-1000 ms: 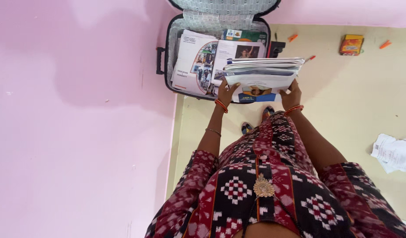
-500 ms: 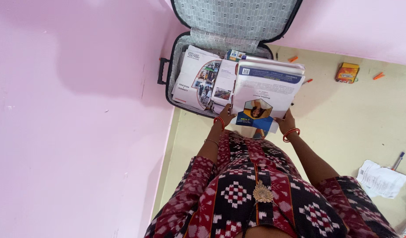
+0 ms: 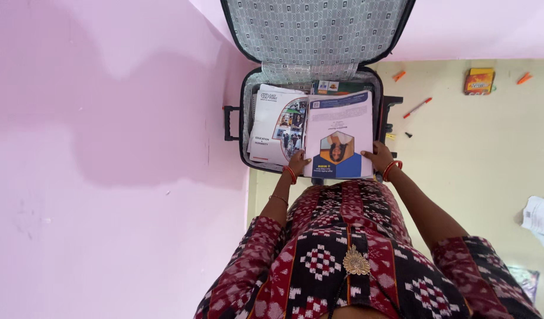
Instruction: The person picks up various papers, brochures, and documents from the floor, stacks them by hand, and places the stacks into an open suitcase.
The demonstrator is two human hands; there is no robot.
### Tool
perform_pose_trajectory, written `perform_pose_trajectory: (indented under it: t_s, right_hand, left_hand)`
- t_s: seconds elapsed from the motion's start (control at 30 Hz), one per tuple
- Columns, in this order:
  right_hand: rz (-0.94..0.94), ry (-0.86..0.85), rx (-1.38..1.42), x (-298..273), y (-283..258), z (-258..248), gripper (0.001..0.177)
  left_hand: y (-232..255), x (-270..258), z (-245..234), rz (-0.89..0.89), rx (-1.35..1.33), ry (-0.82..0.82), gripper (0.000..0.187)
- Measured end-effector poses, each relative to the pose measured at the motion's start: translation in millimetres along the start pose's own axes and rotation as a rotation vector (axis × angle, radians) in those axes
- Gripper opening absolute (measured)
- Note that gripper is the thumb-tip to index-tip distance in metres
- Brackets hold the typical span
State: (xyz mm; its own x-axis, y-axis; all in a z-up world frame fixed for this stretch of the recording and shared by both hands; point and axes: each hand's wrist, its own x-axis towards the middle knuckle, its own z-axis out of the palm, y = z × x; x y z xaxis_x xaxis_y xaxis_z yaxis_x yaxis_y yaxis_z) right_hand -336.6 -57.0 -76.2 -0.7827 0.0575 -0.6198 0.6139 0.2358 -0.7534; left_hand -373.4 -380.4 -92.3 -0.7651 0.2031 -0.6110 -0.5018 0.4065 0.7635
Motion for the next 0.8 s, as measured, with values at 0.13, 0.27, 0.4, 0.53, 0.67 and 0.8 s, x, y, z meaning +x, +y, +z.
perform_pose_trajectory:
  t_s: [0.13,0.27,0.4,0.53,0.67,0.8]
  right_hand:
    - [0.069,0.149,0.039,29,-11,19,0.037]
    - [0.206,0.131,0.295,38,-15,23,0.047]
    - [0.181,0.046,0.603,24,-9,28,0.065]
    - [0.129,0.041,0.625,6,1,42,0.069]
    - [0.142,0.023,0.514,-10,11,47,0.056]
    - [-0.037,0.044,0.074,-45,25,51,0.040]
  left_hand:
    - [7,47,-13,0.244,0.049,0.055,0.035]
    - [35,67,-22,0.020,0.053,0.018,0.031]
    - [53,76,-13,-0.096,0.196,0.104,0.040]
    - [44,93,-10,-0.257,0.289,0.071,0.053]
    - [30,93,3,-0.260,0.274,0.114,0.063]
    - [28,70,16,-0.382,0.631,0.045,0.064]
